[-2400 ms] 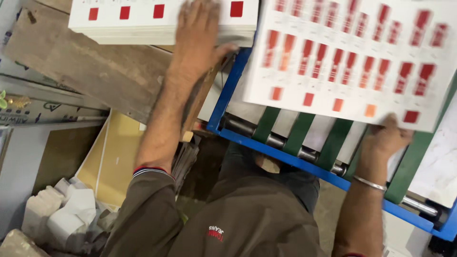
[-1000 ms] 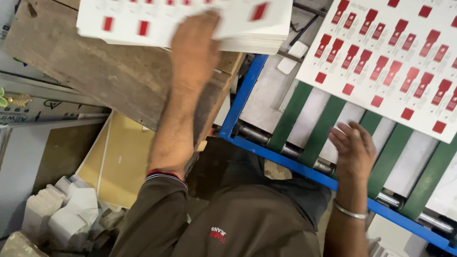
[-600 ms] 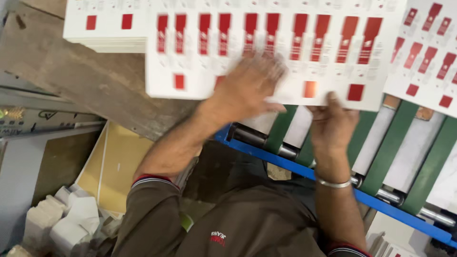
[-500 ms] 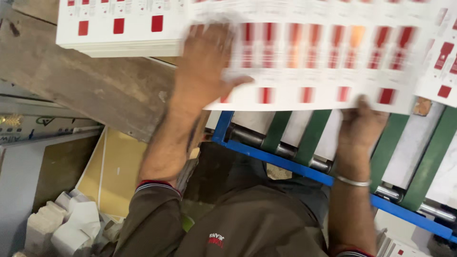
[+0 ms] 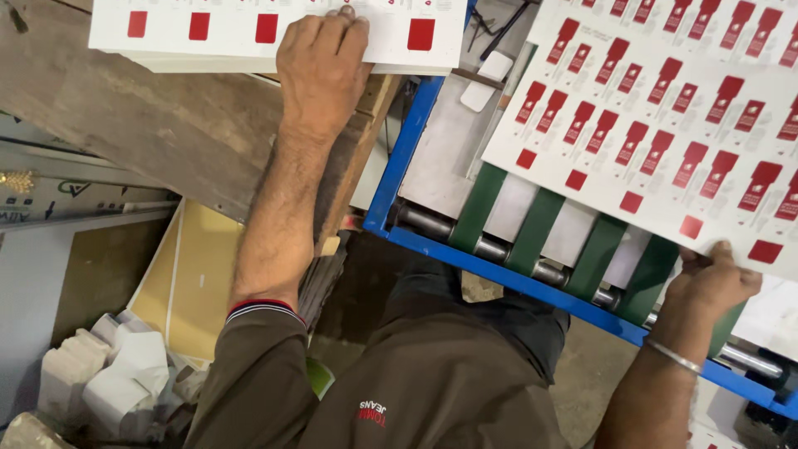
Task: The person separates individual sheets of printed paper from a large stack on a wooden table. They repeatedly pick up the top sheet with both hands and place it onto a blue and green conveyor belt system to the right. The paper sheets feature a grid of red and white printed labels.
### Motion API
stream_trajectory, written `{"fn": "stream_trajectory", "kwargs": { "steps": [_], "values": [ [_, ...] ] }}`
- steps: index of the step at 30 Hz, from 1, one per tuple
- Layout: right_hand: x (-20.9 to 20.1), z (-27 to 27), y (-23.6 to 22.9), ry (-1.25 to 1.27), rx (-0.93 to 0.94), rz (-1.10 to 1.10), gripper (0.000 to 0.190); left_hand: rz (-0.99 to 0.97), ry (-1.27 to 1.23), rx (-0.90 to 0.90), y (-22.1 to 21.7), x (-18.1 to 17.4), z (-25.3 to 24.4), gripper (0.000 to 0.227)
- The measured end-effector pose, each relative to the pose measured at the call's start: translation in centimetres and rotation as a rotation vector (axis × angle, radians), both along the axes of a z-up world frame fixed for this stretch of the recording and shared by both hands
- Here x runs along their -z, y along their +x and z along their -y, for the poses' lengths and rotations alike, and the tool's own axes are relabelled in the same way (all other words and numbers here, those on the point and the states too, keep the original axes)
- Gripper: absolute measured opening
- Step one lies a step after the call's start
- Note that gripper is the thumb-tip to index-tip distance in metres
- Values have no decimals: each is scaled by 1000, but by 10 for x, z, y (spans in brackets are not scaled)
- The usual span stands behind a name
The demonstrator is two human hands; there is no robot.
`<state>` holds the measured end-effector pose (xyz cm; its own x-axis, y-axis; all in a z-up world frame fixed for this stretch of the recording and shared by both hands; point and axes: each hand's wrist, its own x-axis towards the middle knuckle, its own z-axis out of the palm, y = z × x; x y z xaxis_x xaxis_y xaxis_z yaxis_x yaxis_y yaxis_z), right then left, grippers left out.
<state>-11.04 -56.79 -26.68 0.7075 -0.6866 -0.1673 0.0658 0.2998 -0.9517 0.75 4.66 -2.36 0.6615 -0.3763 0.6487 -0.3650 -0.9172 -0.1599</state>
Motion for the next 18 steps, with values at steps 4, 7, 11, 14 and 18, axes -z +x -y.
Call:
{"fn": "stream_trajectory", "kwargs": {
  "steps": [4, 7, 11, 14, 18],
  "values": [
    [-27, -27, -15, -2, -125, 87, 41, 21, -16, 27, -7, -10, 5, 47],
    [-41, -36, -9, 48, -114, 70, 43, -6, -5, 64, -12, -11, 6, 46],
    [-38, -35, 3, 133, -127, 78, 45, 7, 37, 52, -12, -13, 4, 31],
    [-23, -29, 18, 298, -132, 134, 42, -22, 52, 30, -11, -14, 5, 21],
    [-3, -26, 22, 297, -184, 54, 41, -159, -26, 36, -23, -22, -2, 27]
  ]
}}
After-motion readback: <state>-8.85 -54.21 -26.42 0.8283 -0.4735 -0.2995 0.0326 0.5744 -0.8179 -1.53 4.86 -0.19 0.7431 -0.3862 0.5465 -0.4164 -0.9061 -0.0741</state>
